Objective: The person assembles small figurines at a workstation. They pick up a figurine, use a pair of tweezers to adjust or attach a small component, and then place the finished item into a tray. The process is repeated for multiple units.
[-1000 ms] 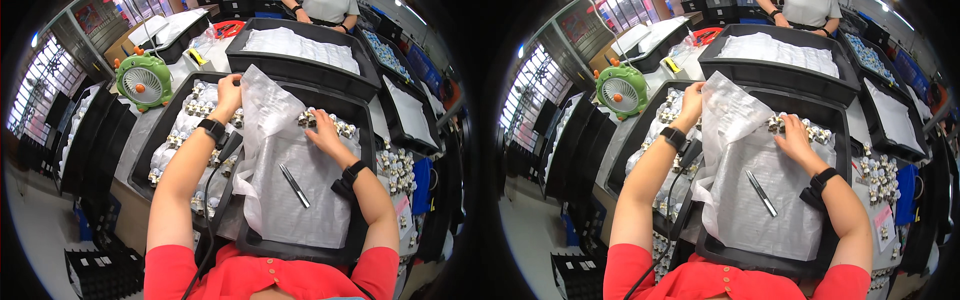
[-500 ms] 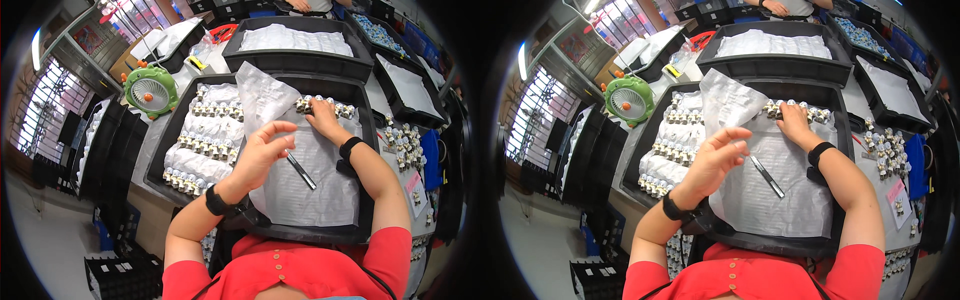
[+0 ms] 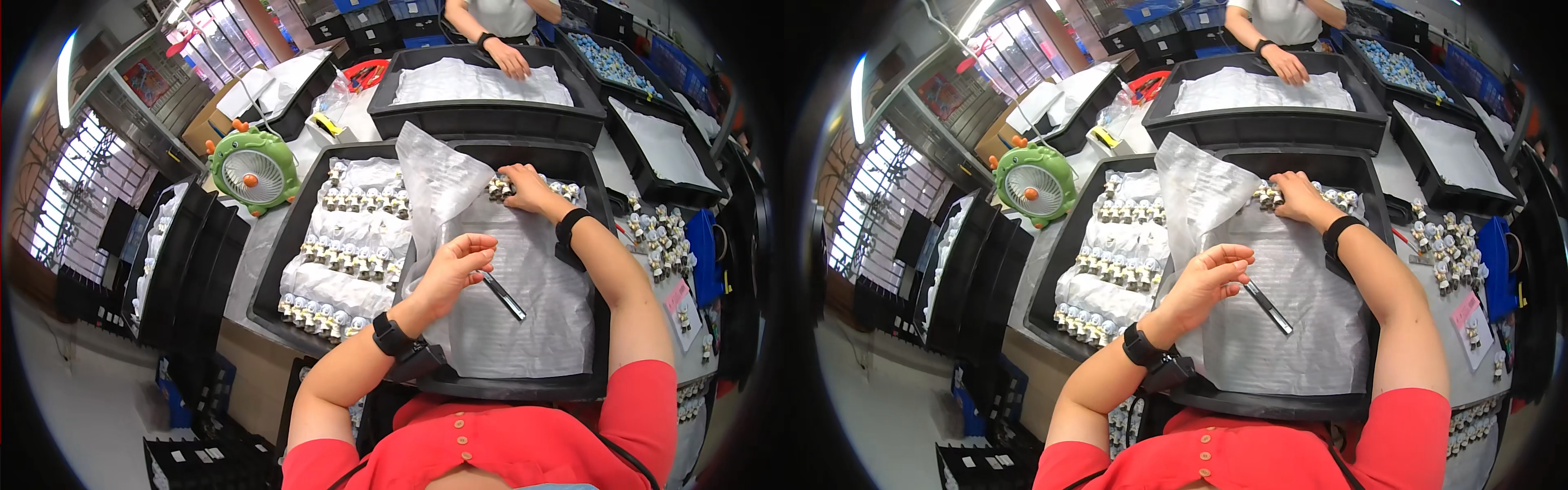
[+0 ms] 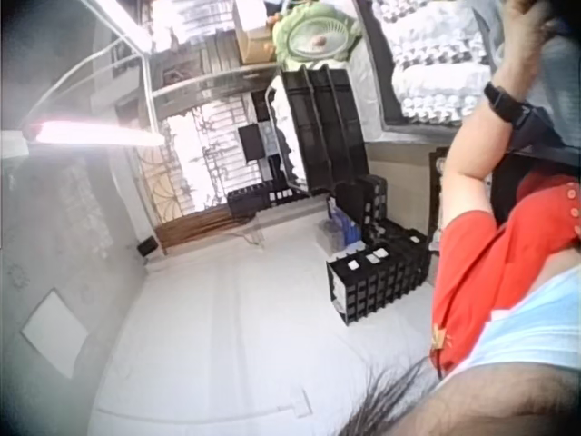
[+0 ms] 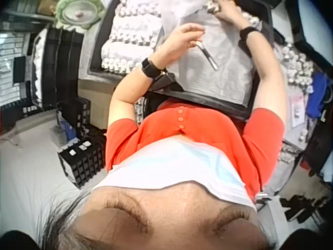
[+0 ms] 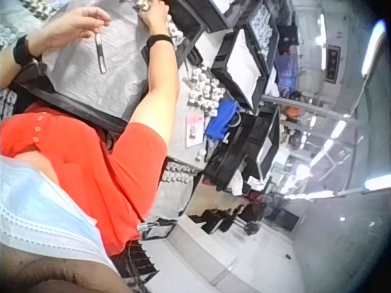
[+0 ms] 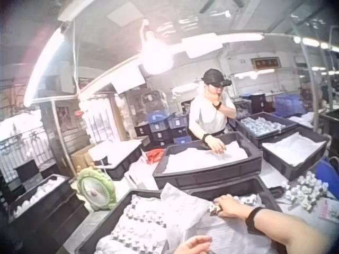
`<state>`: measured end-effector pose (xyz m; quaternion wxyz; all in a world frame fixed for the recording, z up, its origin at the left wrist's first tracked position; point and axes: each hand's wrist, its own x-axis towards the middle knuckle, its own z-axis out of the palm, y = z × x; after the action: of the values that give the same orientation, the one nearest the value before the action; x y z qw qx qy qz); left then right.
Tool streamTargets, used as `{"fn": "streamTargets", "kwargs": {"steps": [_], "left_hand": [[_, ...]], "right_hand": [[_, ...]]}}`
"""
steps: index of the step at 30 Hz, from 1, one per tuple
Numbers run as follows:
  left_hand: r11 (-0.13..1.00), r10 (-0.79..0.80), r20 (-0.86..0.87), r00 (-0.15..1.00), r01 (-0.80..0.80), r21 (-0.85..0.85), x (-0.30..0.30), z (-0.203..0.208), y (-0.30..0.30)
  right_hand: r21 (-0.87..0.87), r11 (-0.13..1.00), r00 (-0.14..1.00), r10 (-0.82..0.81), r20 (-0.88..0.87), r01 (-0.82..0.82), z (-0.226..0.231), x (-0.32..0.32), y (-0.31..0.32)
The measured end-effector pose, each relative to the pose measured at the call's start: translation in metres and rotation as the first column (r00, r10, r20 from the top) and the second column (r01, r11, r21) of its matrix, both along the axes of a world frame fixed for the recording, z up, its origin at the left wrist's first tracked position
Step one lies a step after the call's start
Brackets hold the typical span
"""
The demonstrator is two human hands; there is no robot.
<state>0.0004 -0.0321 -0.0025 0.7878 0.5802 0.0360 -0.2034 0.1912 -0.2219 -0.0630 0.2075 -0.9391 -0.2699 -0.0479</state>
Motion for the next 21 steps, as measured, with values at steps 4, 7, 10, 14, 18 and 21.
{"fn": "streamTargets", "kwargs": {"steps": [4,7,10,14,18,21], "left_hand": [[0.999,0.054,0.076,0.996,-0.053,-0.013,-0.001,0.000,0.000],[0.975,0.222,0.169,0.960,-0.215,-0.061,-0.005,0.010,0.000],[0.924,0.374,0.233,0.898,-0.341,-0.169,-0.007,0.023,0.006],[0.915,0.366,0.299,0.881,-0.281,-0.289,-0.004,0.027,0.007],[0.916,0.305,0.289,0.907,-0.196,-0.350,-0.006,0.029,0.008],[0.930,0.333,0.324,0.885,-0.251,-0.270,-0.005,0.027,0.008]], "right_hand": [[0.076,0.996,0.999,-0.038,0.010,0.037,0.017,-0.010,0.002],[0.525,0.843,0.987,0.157,-0.035,-0.116,0.063,-0.044,0.017],[0.677,0.716,0.965,0.261,-0.035,-0.169,0.103,-0.097,0.036],[0.633,0.687,0.929,0.334,0.159,-0.355,0.100,-0.130,0.043],[0.587,0.694,0.906,0.370,0.207,-0.417,0.084,-0.130,0.042],[0.616,0.675,0.904,0.396,0.164,-0.407,0.080,-0.129,0.040]]}}
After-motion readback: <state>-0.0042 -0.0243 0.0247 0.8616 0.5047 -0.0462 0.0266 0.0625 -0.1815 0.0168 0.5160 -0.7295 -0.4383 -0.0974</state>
